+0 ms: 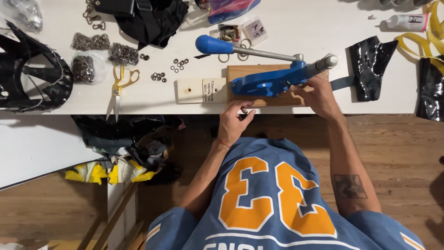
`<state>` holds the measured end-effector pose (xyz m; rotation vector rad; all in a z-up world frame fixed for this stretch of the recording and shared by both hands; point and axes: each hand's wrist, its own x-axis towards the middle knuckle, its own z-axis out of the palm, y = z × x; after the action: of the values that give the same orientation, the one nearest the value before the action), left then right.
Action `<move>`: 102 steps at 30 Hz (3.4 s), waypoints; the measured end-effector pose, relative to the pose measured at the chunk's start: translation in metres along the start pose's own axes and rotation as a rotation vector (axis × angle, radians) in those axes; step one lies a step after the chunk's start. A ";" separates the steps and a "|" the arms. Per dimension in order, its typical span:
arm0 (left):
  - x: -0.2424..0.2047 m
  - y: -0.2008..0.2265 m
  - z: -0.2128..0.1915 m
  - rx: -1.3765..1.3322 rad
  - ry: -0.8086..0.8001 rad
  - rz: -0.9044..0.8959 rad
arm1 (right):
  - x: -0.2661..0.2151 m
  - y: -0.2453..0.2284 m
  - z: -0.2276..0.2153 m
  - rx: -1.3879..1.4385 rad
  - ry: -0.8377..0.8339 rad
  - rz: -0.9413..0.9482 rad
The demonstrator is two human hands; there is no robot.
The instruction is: Attaching metal grommets and hardware to leather costume pieces using a manual press machine.
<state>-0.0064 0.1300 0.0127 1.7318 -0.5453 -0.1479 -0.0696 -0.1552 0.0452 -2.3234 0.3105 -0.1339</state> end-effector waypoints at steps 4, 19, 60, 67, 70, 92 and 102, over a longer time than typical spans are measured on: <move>-0.006 -0.005 0.002 0.018 -0.042 0.007 | 0.008 -0.003 0.012 0.042 0.023 -0.183; 0.005 -0.003 -0.007 -0.007 -0.012 0.016 | 0.003 -0.018 0.026 -0.175 0.318 -0.214; 0.252 -0.061 -0.062 0.607 -0.123 0.076 | 0.005 -0.053 0.053 0.263 0.346 0.447; 0.260 -0.069 -0.057 0.720 -0.175 -0.003 | 0.000 -0.042 0.058 0.287 0.353 0.436; 0.259 -0.073 -0.061 0.686 -0.137 0.052 | 0.005 -0.049 0.055 0.392 0.376 0.433; 0.254 -0.058 -0.073 0.352 -0.183 0.035 | 0.005 -0.043 0.045 0.425 0.316 0.524; 0.218 -0.047 -0.080 -0.120 -0.178 -0.096 | -0.009 -0.024 0.054 0.392 0.377 0.405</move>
<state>0.2291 0.1135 0.0291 1.6371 -0.5711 -0.3988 -0.0633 -0.0995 0.0243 -1.7981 0.8547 -0.3940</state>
